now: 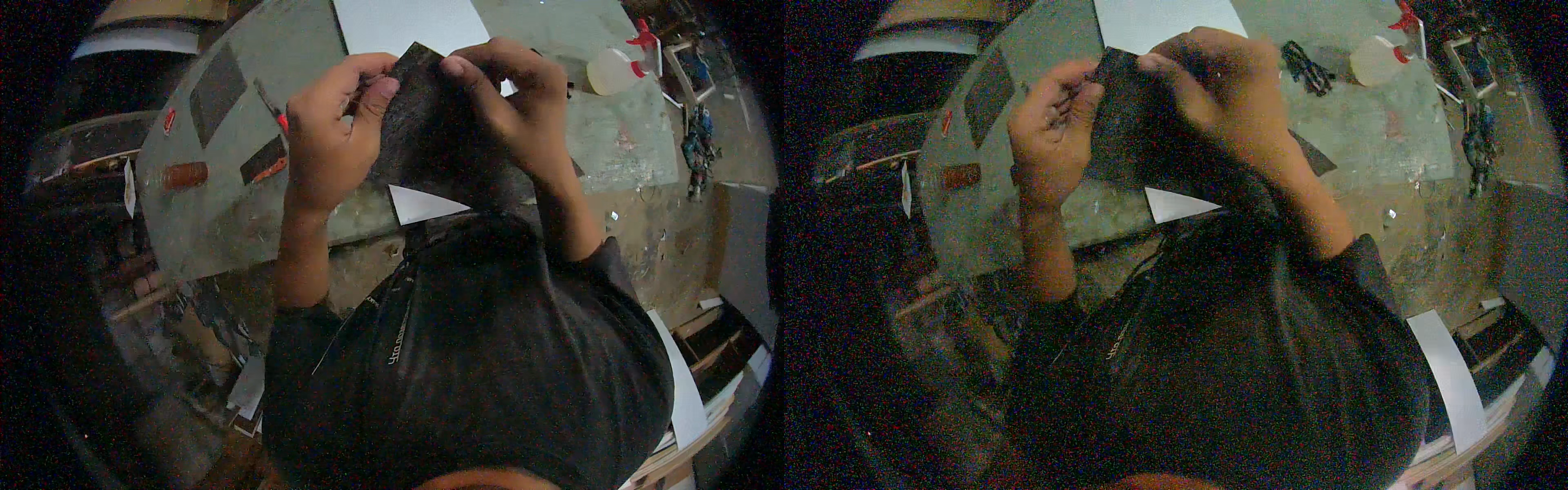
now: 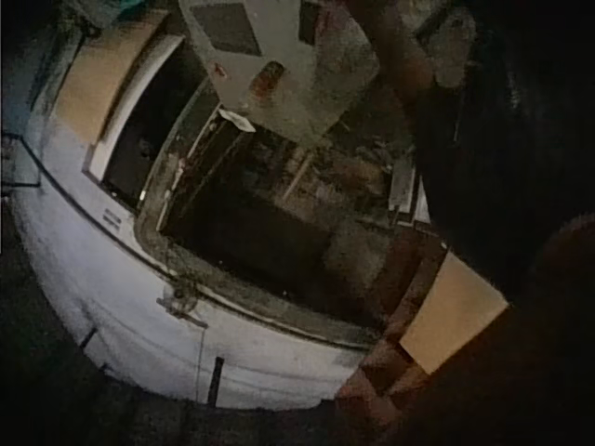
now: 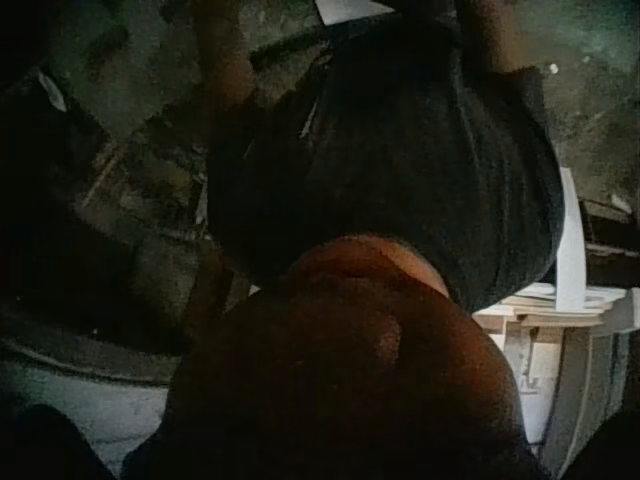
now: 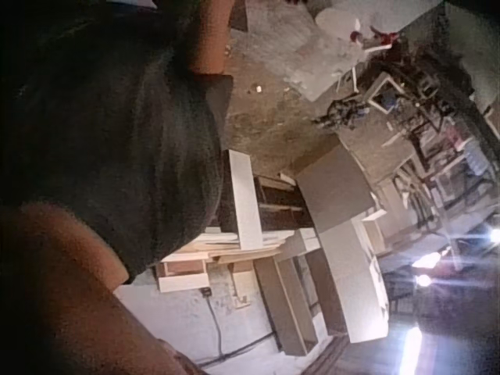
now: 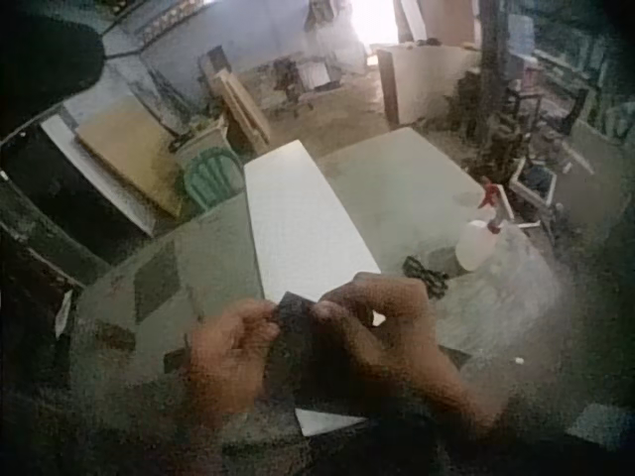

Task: The person rubs a board using a wooden block, folds the edges of a sheet of sandpaper by hand, sprays liquid from a spray bottle, and trims the sheet using a utility blade.

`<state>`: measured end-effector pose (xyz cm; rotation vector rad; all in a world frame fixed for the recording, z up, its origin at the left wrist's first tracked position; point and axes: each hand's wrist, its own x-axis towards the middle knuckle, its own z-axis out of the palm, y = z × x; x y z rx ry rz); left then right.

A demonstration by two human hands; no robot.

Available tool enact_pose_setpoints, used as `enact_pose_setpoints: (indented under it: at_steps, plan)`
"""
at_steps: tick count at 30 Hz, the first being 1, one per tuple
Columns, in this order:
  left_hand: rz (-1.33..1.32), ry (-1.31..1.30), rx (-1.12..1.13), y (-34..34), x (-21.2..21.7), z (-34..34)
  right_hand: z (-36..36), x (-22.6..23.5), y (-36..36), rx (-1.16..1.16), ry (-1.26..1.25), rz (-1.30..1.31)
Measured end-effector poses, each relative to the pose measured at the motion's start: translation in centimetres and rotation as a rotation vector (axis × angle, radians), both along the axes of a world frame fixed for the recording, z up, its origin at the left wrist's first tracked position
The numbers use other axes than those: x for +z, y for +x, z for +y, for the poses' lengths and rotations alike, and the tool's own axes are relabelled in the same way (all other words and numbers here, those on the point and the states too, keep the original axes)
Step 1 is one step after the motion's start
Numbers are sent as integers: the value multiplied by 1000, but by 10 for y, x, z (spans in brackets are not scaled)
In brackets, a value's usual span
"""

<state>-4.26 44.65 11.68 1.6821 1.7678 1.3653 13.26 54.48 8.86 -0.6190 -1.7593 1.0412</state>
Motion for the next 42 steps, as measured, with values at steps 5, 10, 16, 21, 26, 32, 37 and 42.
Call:
enact_pose_setpoints:
  at_steps: [5, 10, 16, 21, 26, 32, 37, 42]
  plan:
    - [96, 185, 102, 12, -8, 5, -1, 4, 1, -57, 76, 36]
    - [64, 190, 146, 21, -3, 14, -8, 6, 3, -96, 158, -10]
    - [153, 151, 204, 21, -3, 14, -13, 0, -1, -49, 158, 31]
    - [1, 37, 256, 28, -12, 10, -5, -9, -2, -24, 62, 53]
    - [86, 43, 206, 25, -6, 5, -1, -17, -3, 0, 40, 58]
    - [76, 124, 98, 18, -19, 6, 0, -17, -2, -20, 13, 81]
    - [14, 54, 77, 15, -11, 5, -1, -9, -2, 8, 73, 85]
    - [75, 155, 60, 14, -12, 10, -7, 1, 7, -20, 150, 19]
